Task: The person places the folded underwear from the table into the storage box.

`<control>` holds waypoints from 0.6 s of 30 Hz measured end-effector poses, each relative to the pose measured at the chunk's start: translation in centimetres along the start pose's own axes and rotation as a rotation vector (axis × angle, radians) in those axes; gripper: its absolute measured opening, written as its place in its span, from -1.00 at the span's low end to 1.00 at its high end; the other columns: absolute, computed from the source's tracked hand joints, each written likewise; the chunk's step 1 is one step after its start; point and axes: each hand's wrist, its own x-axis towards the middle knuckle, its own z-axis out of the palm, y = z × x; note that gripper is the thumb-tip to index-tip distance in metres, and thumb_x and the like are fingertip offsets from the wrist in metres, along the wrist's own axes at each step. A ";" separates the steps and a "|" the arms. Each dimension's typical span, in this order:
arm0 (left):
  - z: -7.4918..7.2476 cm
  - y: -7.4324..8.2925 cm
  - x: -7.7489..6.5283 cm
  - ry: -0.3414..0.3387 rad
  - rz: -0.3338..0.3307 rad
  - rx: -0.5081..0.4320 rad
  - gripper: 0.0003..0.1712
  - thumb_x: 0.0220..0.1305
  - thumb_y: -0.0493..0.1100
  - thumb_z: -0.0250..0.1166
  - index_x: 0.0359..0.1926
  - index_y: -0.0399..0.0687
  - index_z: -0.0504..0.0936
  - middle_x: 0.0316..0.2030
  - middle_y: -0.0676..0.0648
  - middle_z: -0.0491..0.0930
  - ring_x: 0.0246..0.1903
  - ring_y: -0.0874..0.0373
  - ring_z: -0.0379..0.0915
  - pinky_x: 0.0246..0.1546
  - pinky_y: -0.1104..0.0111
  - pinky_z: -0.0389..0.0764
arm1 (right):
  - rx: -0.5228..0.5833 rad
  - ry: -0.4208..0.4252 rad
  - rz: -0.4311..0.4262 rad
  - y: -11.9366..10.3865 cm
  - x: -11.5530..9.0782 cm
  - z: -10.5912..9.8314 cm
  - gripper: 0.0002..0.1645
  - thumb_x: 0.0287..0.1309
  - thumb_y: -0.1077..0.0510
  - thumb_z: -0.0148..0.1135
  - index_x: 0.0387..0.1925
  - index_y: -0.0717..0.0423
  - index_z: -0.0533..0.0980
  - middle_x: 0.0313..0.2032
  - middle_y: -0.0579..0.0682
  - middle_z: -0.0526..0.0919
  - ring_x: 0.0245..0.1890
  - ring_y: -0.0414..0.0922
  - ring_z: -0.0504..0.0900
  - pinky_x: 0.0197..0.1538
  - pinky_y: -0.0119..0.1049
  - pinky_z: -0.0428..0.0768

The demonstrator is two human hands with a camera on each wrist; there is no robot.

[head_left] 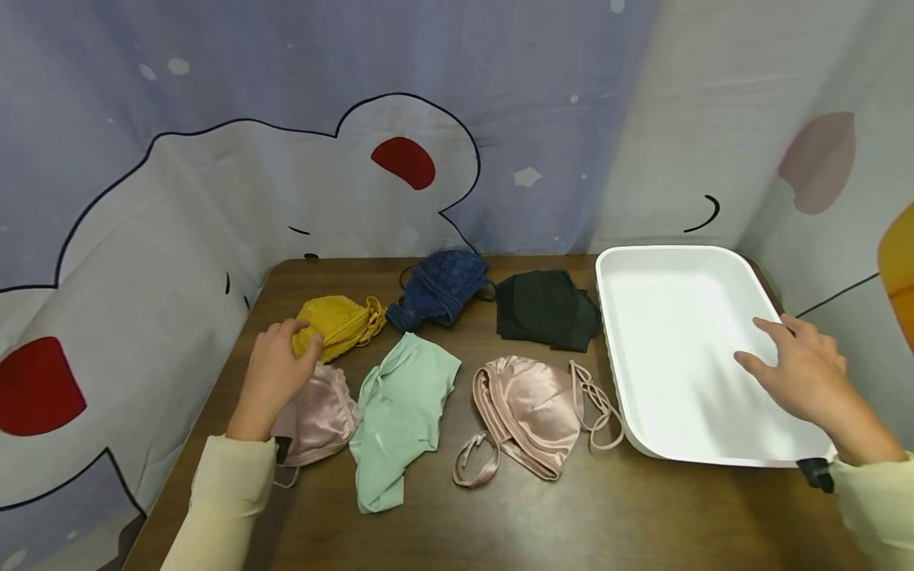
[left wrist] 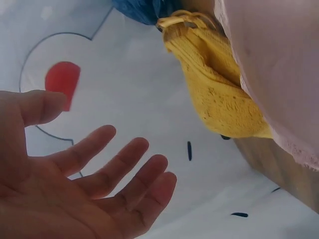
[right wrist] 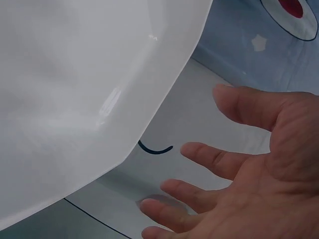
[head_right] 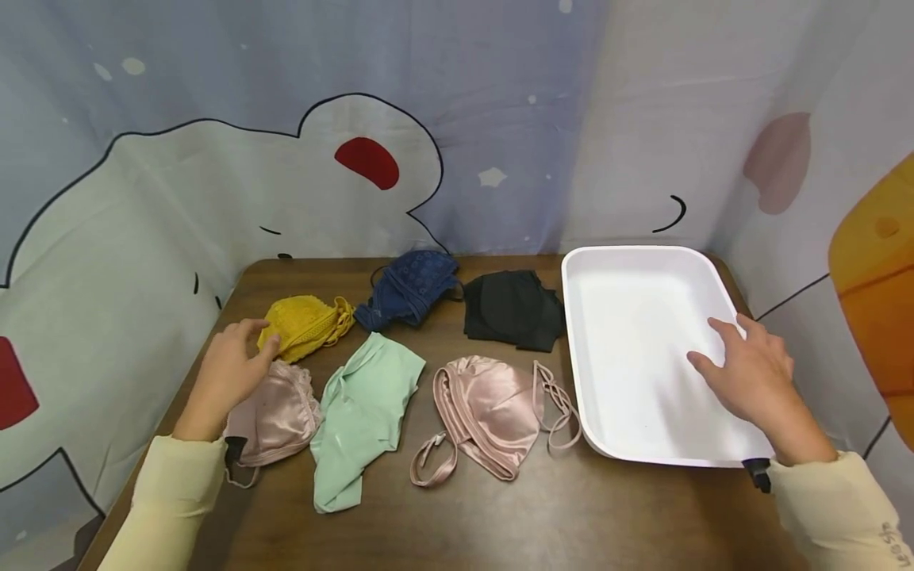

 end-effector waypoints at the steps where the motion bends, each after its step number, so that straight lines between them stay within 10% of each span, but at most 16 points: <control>1: 0.0 -0.2 0.3 -0.002 0.000 -0.007 -0.47 0.37 -0.03 0.08 0.11 -0.43 0.43 0.00 -0.47 0.40 -0.01 -0.39 0.26 -0.04 -0.17 0.28 | 0.001 0.000 0.004 0.2 0.1 0.0 -0.25 0.30 -0.05 0.07 0.27 0.41 0.15 0.22 0.59 -0.04 0.01 0.65 0.00 -0.09 0.40 0.00; 18: 0.3 -3.6 4.9 -0.184 -0.119 -0.002 -0.34 0.39 0.10 0.03 0.17 -0.44 0.34 0.02 -0.46 0.40 -0.02 -0.34 0.34 -0.07 -0.13 0.36 | 0.018 -0.031 0.165 4.6 -0.1 0.8 -0.26 0.13 0.34 0.09 0.27 0.56 0.03 0.07 0.65 0.07 0.01 0.60 0.04 -0.03 0.42 0.13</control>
